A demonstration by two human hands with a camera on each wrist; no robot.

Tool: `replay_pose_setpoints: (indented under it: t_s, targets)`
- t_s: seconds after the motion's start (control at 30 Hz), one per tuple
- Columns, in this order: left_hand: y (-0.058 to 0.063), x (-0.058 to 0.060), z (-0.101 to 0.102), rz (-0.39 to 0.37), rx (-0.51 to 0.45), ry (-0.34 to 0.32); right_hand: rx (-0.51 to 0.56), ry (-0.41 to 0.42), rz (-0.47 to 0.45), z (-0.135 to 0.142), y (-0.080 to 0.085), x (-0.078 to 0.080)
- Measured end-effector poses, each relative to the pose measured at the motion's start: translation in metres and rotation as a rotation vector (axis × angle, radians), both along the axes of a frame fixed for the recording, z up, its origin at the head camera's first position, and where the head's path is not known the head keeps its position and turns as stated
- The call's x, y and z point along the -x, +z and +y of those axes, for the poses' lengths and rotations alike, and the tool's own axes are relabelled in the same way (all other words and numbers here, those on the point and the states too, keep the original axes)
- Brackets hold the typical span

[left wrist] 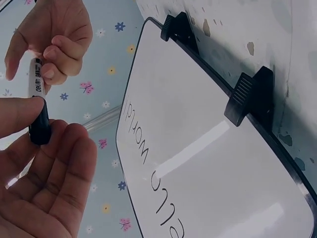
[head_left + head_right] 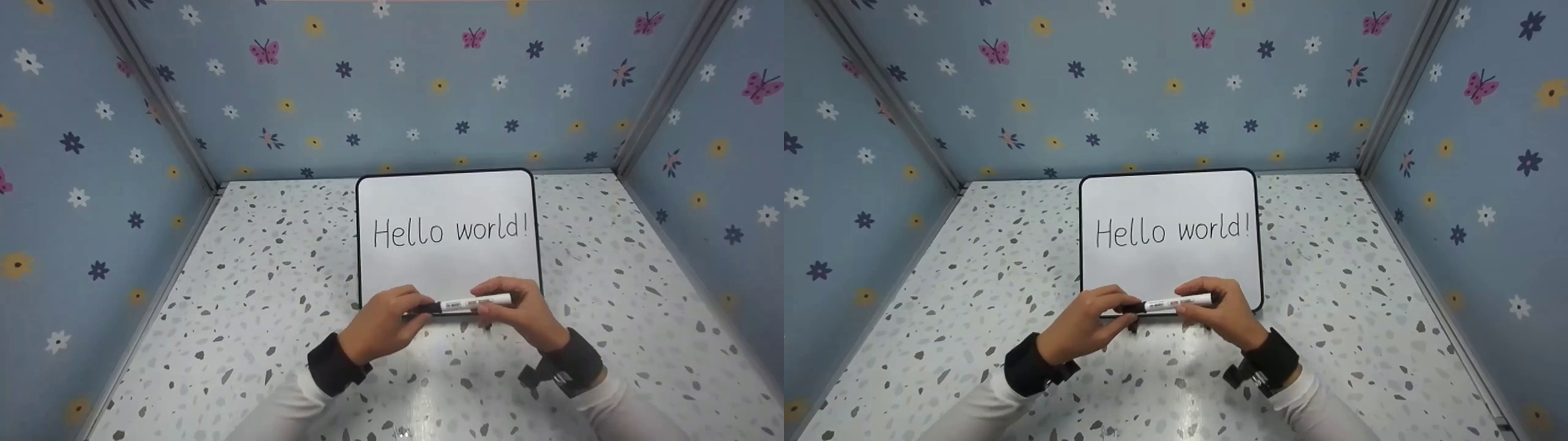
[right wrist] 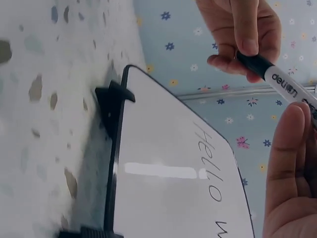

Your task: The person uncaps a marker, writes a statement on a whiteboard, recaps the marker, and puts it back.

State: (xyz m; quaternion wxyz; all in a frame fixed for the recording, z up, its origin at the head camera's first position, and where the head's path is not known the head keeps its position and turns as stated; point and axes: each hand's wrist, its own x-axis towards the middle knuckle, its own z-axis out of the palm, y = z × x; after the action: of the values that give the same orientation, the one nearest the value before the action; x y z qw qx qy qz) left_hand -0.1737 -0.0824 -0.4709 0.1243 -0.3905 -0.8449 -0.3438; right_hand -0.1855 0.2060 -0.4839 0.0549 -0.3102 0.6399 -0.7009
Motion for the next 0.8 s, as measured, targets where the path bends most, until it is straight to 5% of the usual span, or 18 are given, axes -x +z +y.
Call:
replay_pose_setpoints:
  t_s: [0.23, 0.4, 0.6, 0.8]
  targets:
    - [-0.001, 0.000, -0.001, 0.037, 0.135, 0.005, -0.542, -0.099, 0.525, 0.000, 0.013, 0.005]
    - [-0.002, -0.001, 0.001, 0.065, 0.188, -0.003, -0.770, -0.153, 0.830, -0.006, 0.019, 0.001]
    - [-0.004, -0.003, 0.003, 0.108, 0.246, -0.015, -0.866, -0.235, 1.057, -0.010, 0.015, -0.002]
    - [-0.004, -0.004, 0.003, 0.172, 0.238, -0.035, -0.793, -0.238, 1.104, -0.011, 0.013, -0.002]
